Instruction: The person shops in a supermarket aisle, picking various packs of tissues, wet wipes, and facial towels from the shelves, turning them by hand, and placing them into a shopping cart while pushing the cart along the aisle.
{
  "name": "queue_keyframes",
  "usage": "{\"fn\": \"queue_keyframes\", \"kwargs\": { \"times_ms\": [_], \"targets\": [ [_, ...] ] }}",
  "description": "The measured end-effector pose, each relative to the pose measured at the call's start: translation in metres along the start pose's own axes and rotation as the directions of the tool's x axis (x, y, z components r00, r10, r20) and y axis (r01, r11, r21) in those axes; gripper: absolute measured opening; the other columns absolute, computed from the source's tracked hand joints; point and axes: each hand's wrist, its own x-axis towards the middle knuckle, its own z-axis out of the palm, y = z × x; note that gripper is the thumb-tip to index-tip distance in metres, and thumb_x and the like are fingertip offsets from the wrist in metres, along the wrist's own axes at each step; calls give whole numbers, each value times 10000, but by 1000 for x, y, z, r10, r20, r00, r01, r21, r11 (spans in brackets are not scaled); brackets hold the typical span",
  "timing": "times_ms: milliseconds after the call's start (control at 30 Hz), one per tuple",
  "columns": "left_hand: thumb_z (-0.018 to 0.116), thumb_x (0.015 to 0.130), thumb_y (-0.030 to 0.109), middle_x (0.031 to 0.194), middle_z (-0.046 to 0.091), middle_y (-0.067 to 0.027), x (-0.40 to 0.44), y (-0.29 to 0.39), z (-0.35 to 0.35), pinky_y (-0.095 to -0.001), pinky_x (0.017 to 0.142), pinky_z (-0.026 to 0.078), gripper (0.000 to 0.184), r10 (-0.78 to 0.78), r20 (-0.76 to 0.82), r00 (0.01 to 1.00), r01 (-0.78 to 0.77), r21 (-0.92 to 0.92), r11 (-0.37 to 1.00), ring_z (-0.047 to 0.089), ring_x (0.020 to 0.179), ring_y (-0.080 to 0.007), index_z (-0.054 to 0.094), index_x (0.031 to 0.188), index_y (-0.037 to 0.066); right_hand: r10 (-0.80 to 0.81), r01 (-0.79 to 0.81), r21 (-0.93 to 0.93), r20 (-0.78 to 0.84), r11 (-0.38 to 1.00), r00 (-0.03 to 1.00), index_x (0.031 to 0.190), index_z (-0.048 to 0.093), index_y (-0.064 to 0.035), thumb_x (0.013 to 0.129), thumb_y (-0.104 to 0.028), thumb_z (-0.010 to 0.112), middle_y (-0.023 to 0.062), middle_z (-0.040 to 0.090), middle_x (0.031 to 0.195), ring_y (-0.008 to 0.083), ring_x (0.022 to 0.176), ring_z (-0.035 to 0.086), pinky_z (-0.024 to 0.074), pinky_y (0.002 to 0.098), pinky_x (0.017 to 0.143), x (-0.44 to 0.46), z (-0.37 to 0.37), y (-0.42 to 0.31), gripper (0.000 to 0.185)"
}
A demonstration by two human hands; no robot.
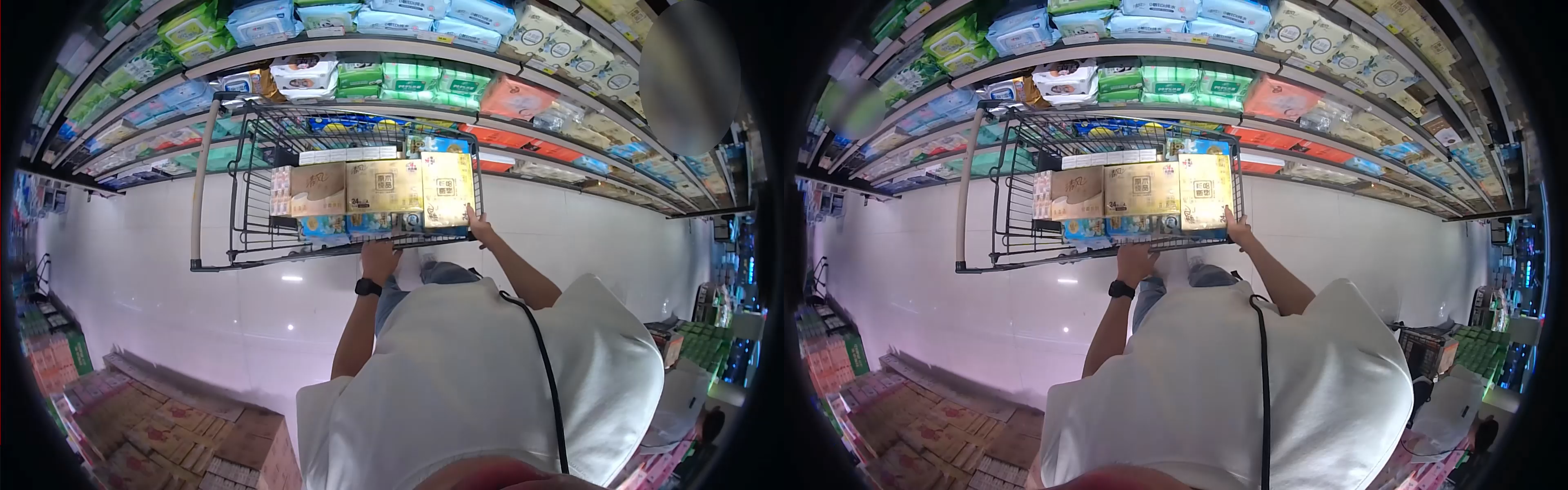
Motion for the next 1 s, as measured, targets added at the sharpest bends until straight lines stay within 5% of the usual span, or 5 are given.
{"fn": "queue_keyframes", "kwargs": {
  "times_ms": [200,333,467,800,1000],
  "targets": [
    [666,823,441,804,725,-133,-13,-20,19,-473,775,484,323,34,-6,999,-34,-29,999,670,819,-345,755,802,131,-37,43,-81,84,996,996,1446,406,113,924,-793,281,430,407,1432,462,1403,400,309,391,1174,-58,-3,-27,1053],
    [677,846,536,859,745,-86,-16,-32,22,-465,752,485,383,168,-66,984,-162,81,983,686,847,-313,774,914,172,-109,86,110,223,990,969,1496,405,-2,824,-891,368,227,582,1359,357,1099,617,556,455,810,-60,-18,14,1115],
    [651,905,425,884,753,-71,-13,-35,37,-450,810,437,281,-26,-47,999,12,-285,959,706,889,-292,759,922,166,-318,144,421,379,896,869,1409,520,-134,1030,-609,360,142,696,1174,215,1023,675,544,344,837,-51,-48,121,628],
    [614,921,173,884,721,-162,-13,129,60,-371,742,544,194,28,48,998,-3,-459,889,716,822,-289,705,1036,45,345,-461,497,312,735,886,1126,585,-63,957,-325,484,125,739,1043,275,955,676,495,486,777,-154,-61,639,327],
    [619,922,161,868,724,-140,2,180,-5,-345,726,535,188,45,25,999,-32,-400,916,703,783,-261,712,1028,37,423,-633,570,471,524,774,1128,595,-79,936,-316,520,108,723,1071,281,1001,674,496,492,814,-323,-112,645,313]
  ]
}}
